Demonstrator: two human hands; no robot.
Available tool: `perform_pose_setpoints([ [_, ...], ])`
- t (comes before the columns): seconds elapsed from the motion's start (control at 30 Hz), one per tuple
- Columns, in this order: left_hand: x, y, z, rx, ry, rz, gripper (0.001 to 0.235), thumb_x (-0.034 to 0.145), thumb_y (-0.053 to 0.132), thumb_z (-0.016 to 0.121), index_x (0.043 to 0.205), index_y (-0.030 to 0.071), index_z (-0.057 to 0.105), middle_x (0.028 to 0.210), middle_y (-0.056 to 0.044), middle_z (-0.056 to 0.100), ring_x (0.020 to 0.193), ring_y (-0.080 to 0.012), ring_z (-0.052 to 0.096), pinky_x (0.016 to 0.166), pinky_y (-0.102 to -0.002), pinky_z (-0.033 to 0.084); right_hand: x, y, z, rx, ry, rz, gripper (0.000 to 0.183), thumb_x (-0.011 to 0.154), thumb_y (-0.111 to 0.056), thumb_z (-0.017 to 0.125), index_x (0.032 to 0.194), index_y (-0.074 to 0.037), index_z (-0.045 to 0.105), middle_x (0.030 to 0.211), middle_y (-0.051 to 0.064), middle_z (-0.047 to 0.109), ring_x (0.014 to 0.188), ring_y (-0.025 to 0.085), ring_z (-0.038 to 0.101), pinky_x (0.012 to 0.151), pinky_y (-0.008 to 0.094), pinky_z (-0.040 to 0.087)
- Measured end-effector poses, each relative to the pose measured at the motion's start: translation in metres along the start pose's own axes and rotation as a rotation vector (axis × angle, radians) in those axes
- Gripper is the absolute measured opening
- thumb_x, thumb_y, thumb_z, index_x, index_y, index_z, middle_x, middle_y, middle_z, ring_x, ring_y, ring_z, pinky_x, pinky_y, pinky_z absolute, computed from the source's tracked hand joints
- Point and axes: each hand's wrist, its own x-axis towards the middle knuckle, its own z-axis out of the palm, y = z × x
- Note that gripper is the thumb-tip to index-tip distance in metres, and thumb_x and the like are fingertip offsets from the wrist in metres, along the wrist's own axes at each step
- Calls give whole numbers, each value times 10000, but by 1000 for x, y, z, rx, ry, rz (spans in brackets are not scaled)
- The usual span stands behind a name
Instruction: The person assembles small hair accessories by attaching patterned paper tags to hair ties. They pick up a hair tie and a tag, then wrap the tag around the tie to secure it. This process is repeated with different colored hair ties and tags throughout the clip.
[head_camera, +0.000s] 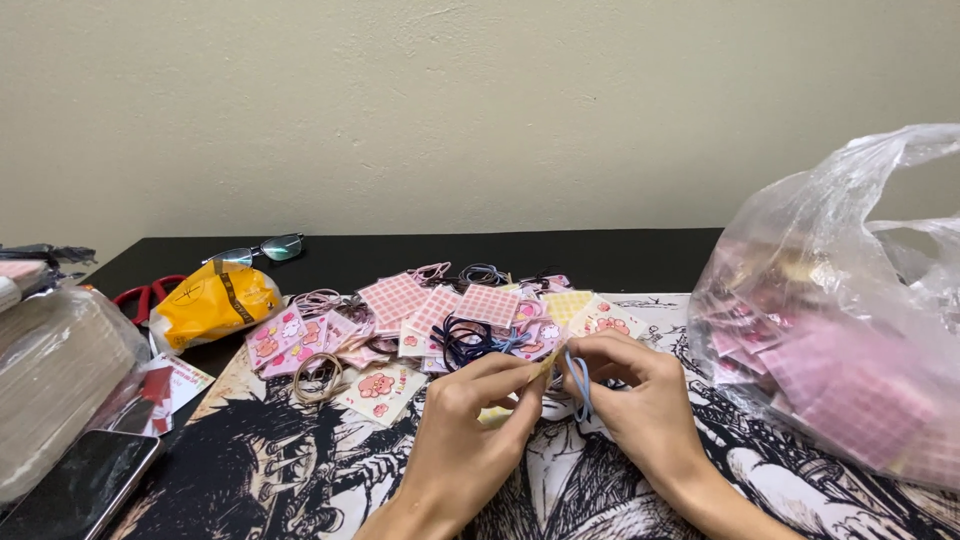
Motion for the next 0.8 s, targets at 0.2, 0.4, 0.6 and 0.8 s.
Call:
perform_pose_setpoints([
  [0.2, -1, 1, 0, 27, 45, 21, 227, 984, 105, 782, 1168, 97, 916, 1078, -57, 892, 924, -148, 840, 682, -299, 857, 2, -2, -1, 56, 26, 47, 254, 855, 34, 927, 1105, -9, 949, 1018, 105, 905, 874, 171, 805, 777, 278, 672],
  [0.4, 0, -3, 0, 58, 121, -9, 260, 926, 85, 779, 1152, 73, 907, 1035, -72, 908, 855, -134, 829, 594, -279, 834, 1, -5, 0, 66, 57, 74, 269, 852, 9, 935, 1121, 8, 933, 1054, 123, 900, 880, 177, 785, 767, 286, 681],
  [0.6, 7, 4, -7, 101, 174, -259, 338, 875, 157, 797, 1180, 133, 940, 1026, -11, 947, 834, -102, 859, 534, -244, 787, 1, -10, 1, 57, 63, 70, 246, 848, 10, 940, 1093, 7, 941, 1027, 129, 910, 862, 184, 819, 754, 285, 705],
  [0.8, 8, 10, -7, 68, 216, -271, 234, 944, 167, 779, 1047, 159, 989, 913, 33, 931, 767, -57, 800, 475, -237, 715, 2, -12, 0, 67, 97, 164, 277, 835, 12, 950, 1112, 15, 947, 1042, 141, 927, 855, 201, 839, 766, 297, 721],
])
